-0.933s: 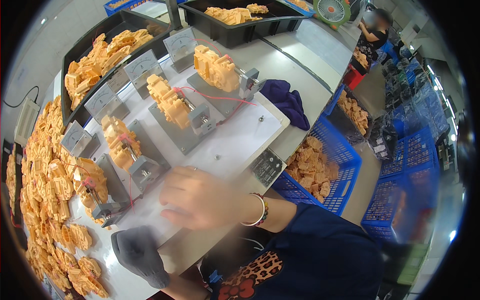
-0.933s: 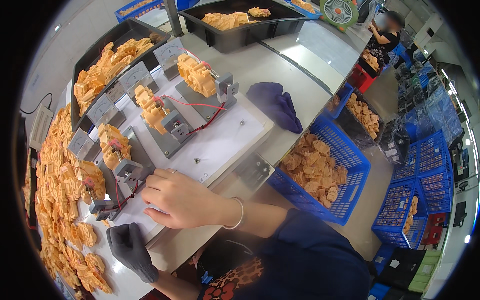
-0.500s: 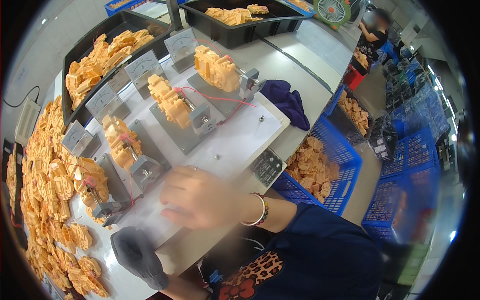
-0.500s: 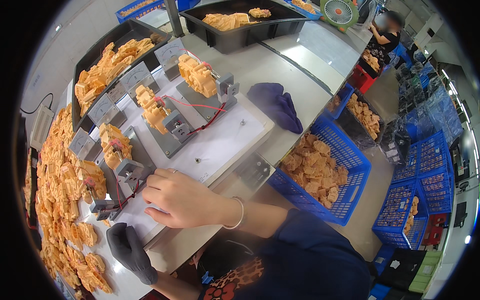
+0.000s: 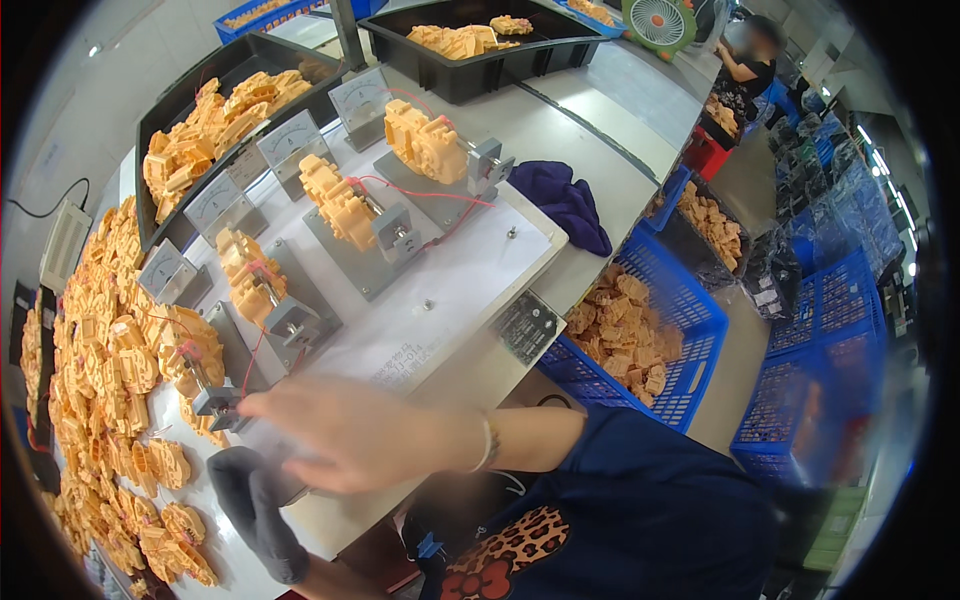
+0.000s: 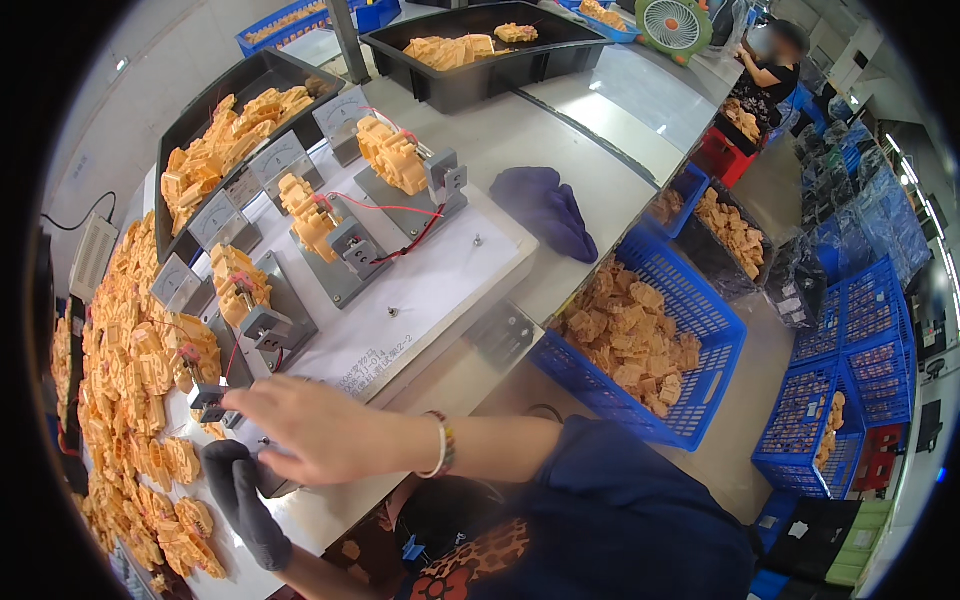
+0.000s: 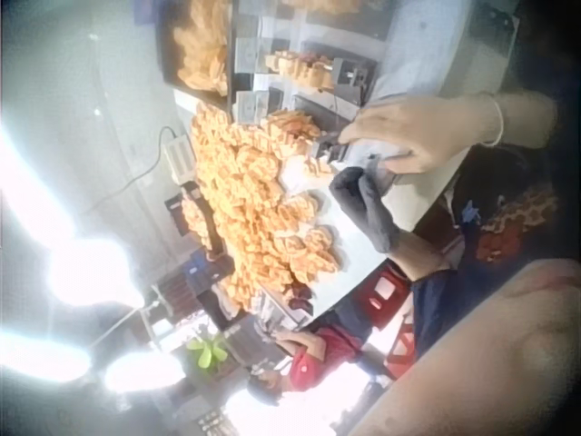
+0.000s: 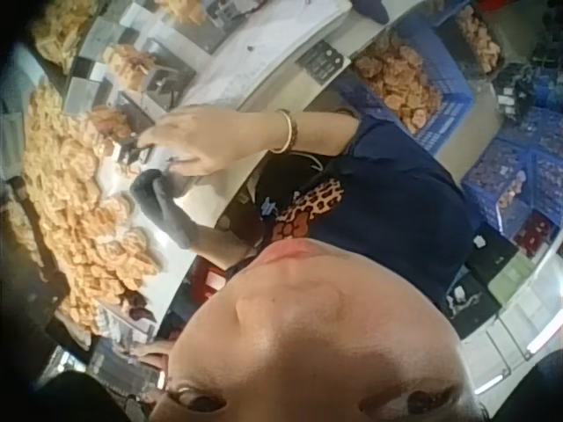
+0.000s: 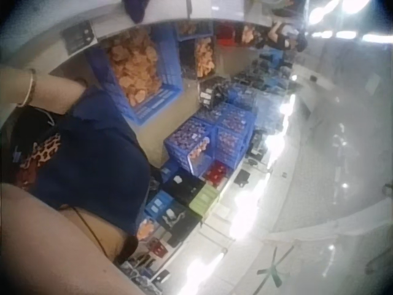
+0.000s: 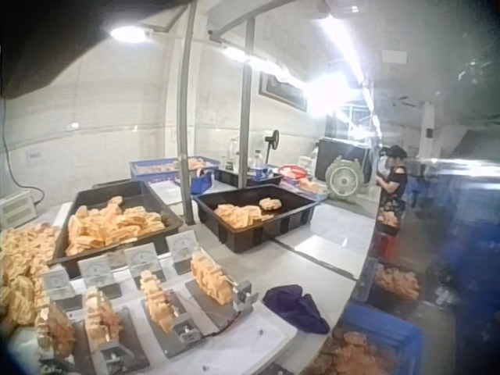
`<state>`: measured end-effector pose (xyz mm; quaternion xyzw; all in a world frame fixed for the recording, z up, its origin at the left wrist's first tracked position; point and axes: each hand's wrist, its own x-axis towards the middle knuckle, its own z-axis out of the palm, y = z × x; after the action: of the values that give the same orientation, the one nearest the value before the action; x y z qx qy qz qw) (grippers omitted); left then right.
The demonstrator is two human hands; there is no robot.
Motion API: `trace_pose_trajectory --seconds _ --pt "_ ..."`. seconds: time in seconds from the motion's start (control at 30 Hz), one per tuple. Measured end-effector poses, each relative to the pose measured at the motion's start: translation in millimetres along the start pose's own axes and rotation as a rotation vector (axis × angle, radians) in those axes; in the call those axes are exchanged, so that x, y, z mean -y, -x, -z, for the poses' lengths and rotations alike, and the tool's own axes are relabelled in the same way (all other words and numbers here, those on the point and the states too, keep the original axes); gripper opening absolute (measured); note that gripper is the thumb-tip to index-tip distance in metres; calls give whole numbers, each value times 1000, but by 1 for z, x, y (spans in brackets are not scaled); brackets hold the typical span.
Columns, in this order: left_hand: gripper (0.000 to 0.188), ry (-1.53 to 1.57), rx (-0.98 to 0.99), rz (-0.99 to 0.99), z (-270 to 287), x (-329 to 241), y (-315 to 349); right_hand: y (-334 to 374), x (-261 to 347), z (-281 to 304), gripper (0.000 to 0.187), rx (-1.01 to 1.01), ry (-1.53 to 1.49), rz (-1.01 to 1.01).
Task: Test electrical or mechanical toy components using a benchtop testing rig with analog meters.
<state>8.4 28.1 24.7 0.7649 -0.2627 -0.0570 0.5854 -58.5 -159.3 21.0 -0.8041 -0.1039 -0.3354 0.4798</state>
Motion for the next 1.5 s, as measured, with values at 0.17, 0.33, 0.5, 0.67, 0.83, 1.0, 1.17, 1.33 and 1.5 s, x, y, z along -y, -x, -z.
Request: trace_pose_trajectory --seconds 0.17,0.33,0.5,0.67,0.83,1.0,1.17,1.33,1.5 --pt "35 -252 -160 -195 10 -15 -35 -5 -1 -18 73 51 -93 -4" --pt "35 -490 77 -352 13 -17 -94 -10 6 -20 79 211 -372 -108" --pt "38 -1006 381 -821 21 -46 -137 -16 1 -21 69 143 -109 -122" --pt "50 -834 321 -102 8 -49 -145 -13 -6 -20 76 183 -455 -134" --pt "36 -804 -35 -299 13 -62 -116 -13 3 -19 76 182 -418 -109" --pt "47 286 1 -226 74 -67 2 -7 7 -18 72 188 -461 -319" --pt "23 155 386 561 184 42 213 23 14 16 72 21 -264 -88" --pt "35 -309 -318 1296 186 203 460 40 7 75 54 226 -151 87" --pt "32 -172 -667 1378 125 288 583 41 -9 87 44 183 -11 19"
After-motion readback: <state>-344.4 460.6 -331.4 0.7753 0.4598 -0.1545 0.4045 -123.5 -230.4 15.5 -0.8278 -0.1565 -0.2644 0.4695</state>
